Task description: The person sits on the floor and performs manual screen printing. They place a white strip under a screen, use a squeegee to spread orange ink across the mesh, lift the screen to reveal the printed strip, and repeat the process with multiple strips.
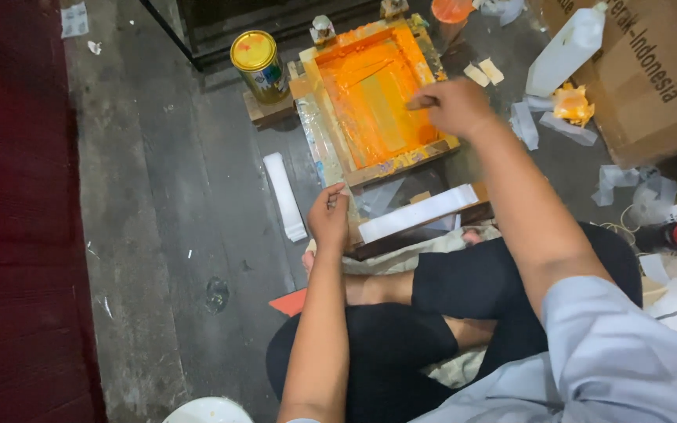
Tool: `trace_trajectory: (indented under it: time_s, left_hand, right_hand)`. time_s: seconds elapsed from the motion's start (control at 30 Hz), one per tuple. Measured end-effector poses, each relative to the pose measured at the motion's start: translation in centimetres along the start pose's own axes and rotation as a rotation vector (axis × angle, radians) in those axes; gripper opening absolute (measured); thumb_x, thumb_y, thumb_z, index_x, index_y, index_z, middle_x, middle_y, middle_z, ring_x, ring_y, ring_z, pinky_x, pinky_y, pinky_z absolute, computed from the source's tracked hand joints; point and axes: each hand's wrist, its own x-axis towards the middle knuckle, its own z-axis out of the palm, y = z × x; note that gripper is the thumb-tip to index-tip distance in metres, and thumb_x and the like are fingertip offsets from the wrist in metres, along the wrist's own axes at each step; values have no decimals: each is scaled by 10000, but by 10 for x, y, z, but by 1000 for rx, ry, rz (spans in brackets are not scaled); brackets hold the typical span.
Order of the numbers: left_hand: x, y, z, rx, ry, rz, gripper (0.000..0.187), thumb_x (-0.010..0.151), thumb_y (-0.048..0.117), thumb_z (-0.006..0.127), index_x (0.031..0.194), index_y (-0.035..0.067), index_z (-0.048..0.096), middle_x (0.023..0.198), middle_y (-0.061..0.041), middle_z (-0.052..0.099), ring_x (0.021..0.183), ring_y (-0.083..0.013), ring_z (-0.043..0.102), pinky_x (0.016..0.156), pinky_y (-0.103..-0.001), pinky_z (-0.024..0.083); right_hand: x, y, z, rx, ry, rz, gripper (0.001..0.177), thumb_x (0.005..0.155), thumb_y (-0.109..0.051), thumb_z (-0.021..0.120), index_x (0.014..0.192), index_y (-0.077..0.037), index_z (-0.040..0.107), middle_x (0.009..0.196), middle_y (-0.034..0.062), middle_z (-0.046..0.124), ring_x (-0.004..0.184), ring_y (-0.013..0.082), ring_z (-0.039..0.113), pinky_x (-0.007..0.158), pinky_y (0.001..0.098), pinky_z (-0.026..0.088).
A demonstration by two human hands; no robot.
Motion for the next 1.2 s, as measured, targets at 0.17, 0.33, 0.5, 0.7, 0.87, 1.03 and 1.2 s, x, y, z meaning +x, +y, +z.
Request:
trace_trajectory:
  time_s: [0.17,0.33,0.5,0.7,0.87,1.03,1.2]
  left_hand:
    - [-3,6,-2,-94,7,-4,260,891,258,650,1096,210,804,912,52,724,803,-96,624,783,-238,469]
    - [-1,5,-2,-68,14,17,257,892,290,656,1087,209,803,934,49,735,869,-101,654,809,-259,480]
    - [0,5,-1,-80,21,-14,241,884,294,671,1071,223,805,900,68,715,851,-85,643,827,-235,472]
    - [4,-3,-1,-253,36,31,203,893,102,691,1068,86,794,760,-17,664,536,-86,539,527,-263,484]
    - [8,-12,1,-223,32,67,200,883,94,692,1055,96,795,751,-25,672,534,-102,566,529,-268,492]
    - [6,-12,-1,-236,13,77,230,878,89,669,1075,99,789,746,-24,658,546,-110,579,561,-277,499]
    - [2,-6,-5,-205,15,90,221,884,106,678,1072,111,794,755,-25,681,554,-111,599,568,-286,503]
  right_hand:
    - [78,-25,48,-158,25,-185,436,794,34,535,992,-255,795,1130,-123,771,1051,216,700,828,457,541]
    - [79,-61,56,-154,71,-163,303,764,88,476,727,-198,569,760,-30,603,775,206,510,661,371,335]
    - [93,-45,79,-329,-41,-197,380,754,53,686,760,-244,449,869,-48,594,932,266,545,1066,556,298]
    - [77,-29,85,-464,-117,-215,359,770,-92,826,1038,-246,645,1023,-40,634,1111,298,596,954,500,423]
    - [37,-35,65,-522,-250,-233,290,816,-101,720,1072,-233,688,925,-13,674,908,308,689,798,491,489]
    - [14,-37,53,-562,-467,-227,469,848,-132,666,1313,-196,665,1106,77,722,1103,373,694,934,545,519]
    - [28,-42,47,-443,-363,-163,346,854,-198,569,1104,-177,807,1028,103,778,1049,398,717,928,556,533]
